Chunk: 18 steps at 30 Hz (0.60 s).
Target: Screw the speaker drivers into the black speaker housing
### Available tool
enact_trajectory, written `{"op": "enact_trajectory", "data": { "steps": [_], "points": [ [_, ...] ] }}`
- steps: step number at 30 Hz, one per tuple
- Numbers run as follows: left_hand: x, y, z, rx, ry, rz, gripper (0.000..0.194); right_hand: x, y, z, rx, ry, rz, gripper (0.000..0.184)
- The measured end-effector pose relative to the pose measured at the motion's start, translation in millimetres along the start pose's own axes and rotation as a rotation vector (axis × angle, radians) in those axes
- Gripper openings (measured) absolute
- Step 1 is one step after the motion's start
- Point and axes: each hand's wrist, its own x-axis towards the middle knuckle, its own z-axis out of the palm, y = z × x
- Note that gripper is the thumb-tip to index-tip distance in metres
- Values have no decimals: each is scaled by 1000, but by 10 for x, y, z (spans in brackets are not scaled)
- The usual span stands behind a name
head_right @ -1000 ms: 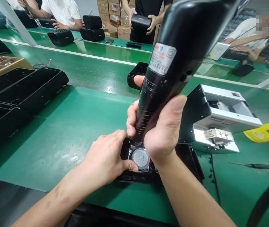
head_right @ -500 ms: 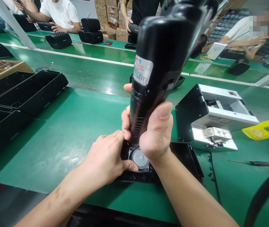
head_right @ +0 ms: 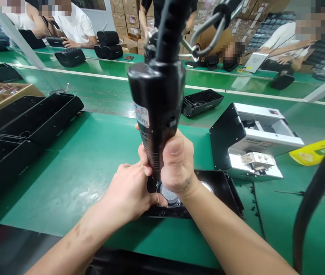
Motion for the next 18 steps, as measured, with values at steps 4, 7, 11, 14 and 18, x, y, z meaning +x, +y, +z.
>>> {"op": "enact_trajectory", "data": {
  "steps": [4, 7, 11, 14, 18],
  "points": [
    [3, 13, -14, -3, 1, -18, 51, 4, 7, 10, -4, -5, 20, 65],
    [9, 20, -20, -6, -9, -26, 52, 2, 5, -1, 5, 2, 32, 67],
    [13, 13, -12, -6, 1, -17, 49, -30, 57, -33, -23, -23, 41, 68],
    [0, -8, 11, -5, 11, -18, 51, -25, 46, -25, -14, -54, 34, 68],
    [-40, -86, 64, -29, 11, 3, 61, 11, -328, -79, 31, 70, -38, 66]
  ]
}}
